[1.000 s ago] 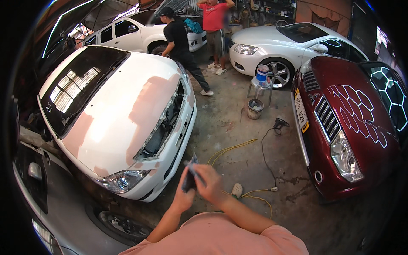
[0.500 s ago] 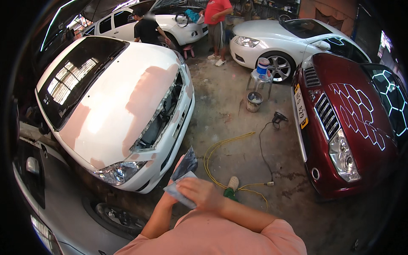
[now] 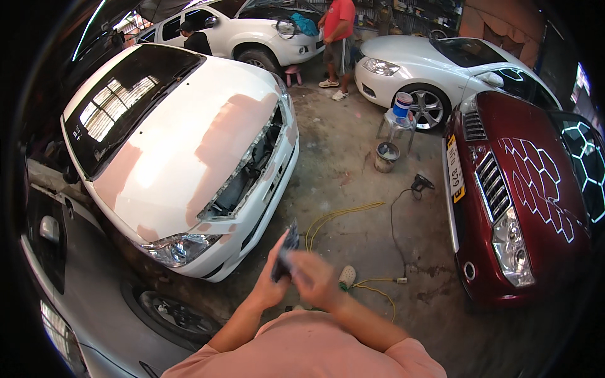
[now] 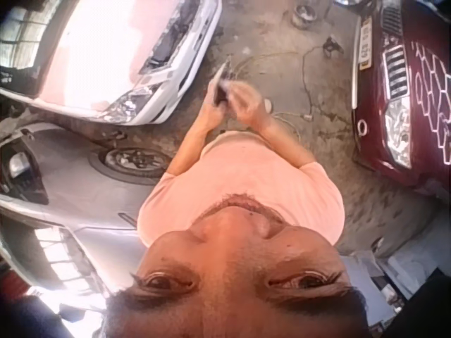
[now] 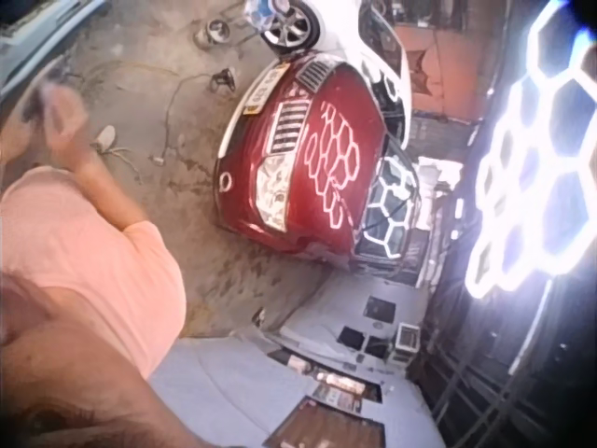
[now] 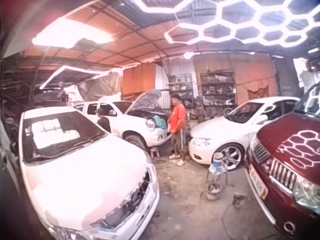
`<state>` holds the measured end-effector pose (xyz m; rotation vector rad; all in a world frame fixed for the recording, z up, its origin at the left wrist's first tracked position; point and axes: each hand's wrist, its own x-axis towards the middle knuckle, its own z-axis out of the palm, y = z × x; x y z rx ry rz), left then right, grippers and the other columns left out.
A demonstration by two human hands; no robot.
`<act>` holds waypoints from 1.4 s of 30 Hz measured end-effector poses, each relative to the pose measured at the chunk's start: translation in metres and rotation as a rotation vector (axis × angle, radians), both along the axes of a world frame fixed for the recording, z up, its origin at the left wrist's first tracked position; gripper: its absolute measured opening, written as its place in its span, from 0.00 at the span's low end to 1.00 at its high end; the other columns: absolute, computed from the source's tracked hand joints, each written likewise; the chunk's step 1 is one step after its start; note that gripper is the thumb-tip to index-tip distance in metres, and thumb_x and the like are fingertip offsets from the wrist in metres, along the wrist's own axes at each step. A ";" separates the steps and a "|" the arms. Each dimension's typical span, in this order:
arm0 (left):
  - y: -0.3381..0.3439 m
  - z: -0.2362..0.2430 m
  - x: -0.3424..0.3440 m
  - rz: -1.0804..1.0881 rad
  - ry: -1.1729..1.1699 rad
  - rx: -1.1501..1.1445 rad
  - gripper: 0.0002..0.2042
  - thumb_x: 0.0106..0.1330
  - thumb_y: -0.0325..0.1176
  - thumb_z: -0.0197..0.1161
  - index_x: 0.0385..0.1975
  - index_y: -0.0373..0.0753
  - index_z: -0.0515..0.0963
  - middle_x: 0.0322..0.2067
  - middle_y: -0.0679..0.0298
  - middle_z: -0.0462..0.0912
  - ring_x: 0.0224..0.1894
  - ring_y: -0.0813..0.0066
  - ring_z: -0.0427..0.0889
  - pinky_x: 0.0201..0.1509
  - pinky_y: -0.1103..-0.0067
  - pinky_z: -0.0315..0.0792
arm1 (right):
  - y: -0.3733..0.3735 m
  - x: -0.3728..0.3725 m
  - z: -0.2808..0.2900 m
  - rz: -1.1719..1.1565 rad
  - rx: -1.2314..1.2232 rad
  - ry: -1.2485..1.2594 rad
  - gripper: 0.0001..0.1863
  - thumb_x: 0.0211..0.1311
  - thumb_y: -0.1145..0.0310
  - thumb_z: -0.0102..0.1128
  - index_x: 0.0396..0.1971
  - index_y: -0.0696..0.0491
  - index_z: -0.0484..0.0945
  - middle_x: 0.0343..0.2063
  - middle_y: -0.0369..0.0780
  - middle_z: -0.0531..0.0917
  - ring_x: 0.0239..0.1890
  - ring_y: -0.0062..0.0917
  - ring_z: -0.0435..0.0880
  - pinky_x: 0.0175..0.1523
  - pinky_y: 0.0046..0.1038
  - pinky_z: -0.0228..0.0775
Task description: The person uses pieces of sandpaper to sand down patches of body filler on the front bumper and hood area of a white car.
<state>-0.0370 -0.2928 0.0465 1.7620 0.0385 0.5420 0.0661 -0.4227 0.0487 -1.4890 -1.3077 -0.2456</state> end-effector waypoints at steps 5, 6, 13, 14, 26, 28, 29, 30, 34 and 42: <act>-0.006 -0.001 0.002 0.006 0.002 0.030 0.45 0.50 0.15 0.50 0.76 0.36 0.49 0.75 0.54 0.52 0.77 0.61 0.51 0.79 0.69 0.44 | -0.001 0.006 -0.004 -0.024 -0.006 0.015 0.20 0.57 0.77 0.63 0.51 0.59 0.80 0.49 0.49 0.83 0.49 0.46 0.84 0.55 0.40 0.78; -0.012 -0.002 0.003 0.013 0.013 0.094 0.42 0.57 0.18 0.55 0.76 0.36 0.49 0.74 0.54 0.53 0.76 0.62 0.55 0.78 0.69 0.47 | 0.000 0.013 -0.001 -0.069 -0.039 0.140 0.20 0.56 0.77 0.64 0.51 0.59 0.80 0.49 0.49 0.83 0.49 0.46 0.84 0.56 0.40 0.77; 0.000 -0.011 0.004 -0.011 0.039 -0.113 0.44 0.56 0.12 0.55 0.77 0.38 0.49 0.75 0.55 0.54 0.75 0.65 0.55 0.78 0.70 0.48 | 0.004 0.002 0.007 0.025 0.026 0.051 0.18 0.60 0.77 0.62 0.51 0.58 0.80 0.48 0.47 0.84 0.48 0.43 0.85 0.53 0.38 0.78; -0.007 -0.004 0.002 0.004 0.026 -0.060 0.44 0.56 0.12 0.56 0.76 0.38 0.49 0.75 0.55 0.54 0.75 0.66 0.55 0.78 0.70 0.48 | 0.007 0.013 0.004 -0.046 -0.019 0.167 0.18 0.59 0.77 0.63 0.51 0.58 0.80 0.48 0.47 0.84 0.48 0.43 0.85 0.54 0.38 0.78; 0.001 -0.010 0.008 -0.025 0.015 -0.166 0.41 0.59 0.17 0.57 0.75 0.34 0.50 0.73 0.55 0.58 0.74 0.68 0.58 0.76 0.72 0.52 | 0.006 -0.008 0.024 -0.005 -0.048 0.173 0.16 0.62 0.75 0.63 0.50 0.59 0.80 0.45 0.48 0.84 0.48 0.43 0.85 0.53 0.36 0.78; 0.006 -0.009 0.012 -0.030 0.007 -0.179 0.42 0.57 0.14 0.54 0.76 0.34 0.50 0.73 0.54 0.57 0.75 0.67 0.56 0.76 0.73 0.51 | 0.006 -0.021 0.029 0.035 -0.029 0.038 0.14 0.64 0.75 0.61 0.50 0.59 0.81 0.44 0.49 0.84 0.46 0.45 0.84 0.51 0.37 0.78; 0.005 -0.009 0.012 -0.027 -0.004 -0.142 0.42 0.56 0.14 0.52 0.76 0.35 0.50 0.73 0.54 0.57 0.75 0.67 0.56 0.76 0.74 0.51 | 0.009 -0.015 0.020 -0.041 -0.021 0.096 0.14 0.63 0.75 0.62 0.49 0.59 0.81 0.44 0.48 0.85 0.46 0.44 0.85 0.51 0.36 0.78; 0.000 -0.012 0.010 -0.040 0.009 -0.164 0.42 0.57 0.14 0.53 0.76 0.35 0.50 0.73 0.54 0.57 0.75 0.68 0.56 0.76 0.74 0.51 | 0.012 -0.005 0.011 -0.118 -0.012 0.150 0.14 0.63 0.75 0.63 0.48 0.59 0.81 0.45 0.48 0.85 0.46 0.43 0.85 0.51 0.35 0.78; 0.001 -0.011 0.010 -0.102 0.097 -0.338 0.42 0.55 0.13 0.50 0.76 0.35 0.51 0.73 0.52 0.58 0.76 0.64 0.55 0.77 0.72 0.49 | 0.008 -0.008 0.012 -0.102 -0.016 0.076 0.13 0.63 0.76 0.62 0.47 0.59 0.81 0.44 0.48 0.85 0.46 0.44 0.85 0.51 0.35 0.78; -0.003 -0.013 0.013 -0.069 0.091 -0.116 0.42 0.58 0.14 0.54 0.77 0.38 0.50 0.70 0.57 0.63 0.71 0.71 0.62 0.75 0.75 0.54 | 0.002 0.012 -0.002 -0.141 -0.002 0.051 0.18 0.57 0.74 0.66 0.49 0.58 0.81 0.48 0.48 0.84 0.48 0.44 0.85 0.52 0.39 0.79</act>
